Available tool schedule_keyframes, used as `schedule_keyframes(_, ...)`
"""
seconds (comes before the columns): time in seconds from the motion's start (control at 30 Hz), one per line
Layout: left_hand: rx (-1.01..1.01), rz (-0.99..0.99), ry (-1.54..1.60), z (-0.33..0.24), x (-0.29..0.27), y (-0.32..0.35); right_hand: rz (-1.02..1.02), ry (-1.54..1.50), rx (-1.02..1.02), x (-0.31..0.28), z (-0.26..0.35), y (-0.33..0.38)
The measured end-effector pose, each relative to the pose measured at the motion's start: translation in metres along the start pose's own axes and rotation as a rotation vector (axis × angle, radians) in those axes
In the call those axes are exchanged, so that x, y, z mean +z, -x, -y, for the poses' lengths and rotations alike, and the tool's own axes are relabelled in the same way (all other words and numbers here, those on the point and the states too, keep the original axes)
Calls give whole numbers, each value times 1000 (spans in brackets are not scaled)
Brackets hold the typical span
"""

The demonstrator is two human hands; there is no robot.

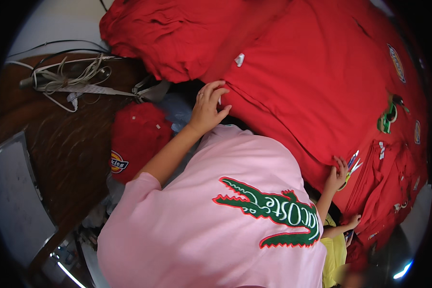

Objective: The person picks up, trims threads from, and folds red t-shirts using small cutters and shears on a large table.

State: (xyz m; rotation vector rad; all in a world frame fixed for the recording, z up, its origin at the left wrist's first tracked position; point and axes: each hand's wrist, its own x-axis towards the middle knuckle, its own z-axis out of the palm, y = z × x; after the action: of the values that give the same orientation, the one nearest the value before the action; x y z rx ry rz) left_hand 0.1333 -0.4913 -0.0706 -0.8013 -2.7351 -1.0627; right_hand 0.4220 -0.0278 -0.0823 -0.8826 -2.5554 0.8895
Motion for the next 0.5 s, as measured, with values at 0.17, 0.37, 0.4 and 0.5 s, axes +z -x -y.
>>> schedule_keyframes(0.17,259,178,-192,13,39,-51,-135,-440,-106,-30,25,-48)
schedule_keyframes(0.37,-250,161,682,49,47,-135,-355,-600,277,-38,-36,-85)
schedule_keyframes(0.4,-291,183,679,56,47,-149,-373,-533,275,-24,-28,-92)
schedule_keyframes(0.5,-275,153,344,47,69,-176,-325,-170,381,6,-66,-101)
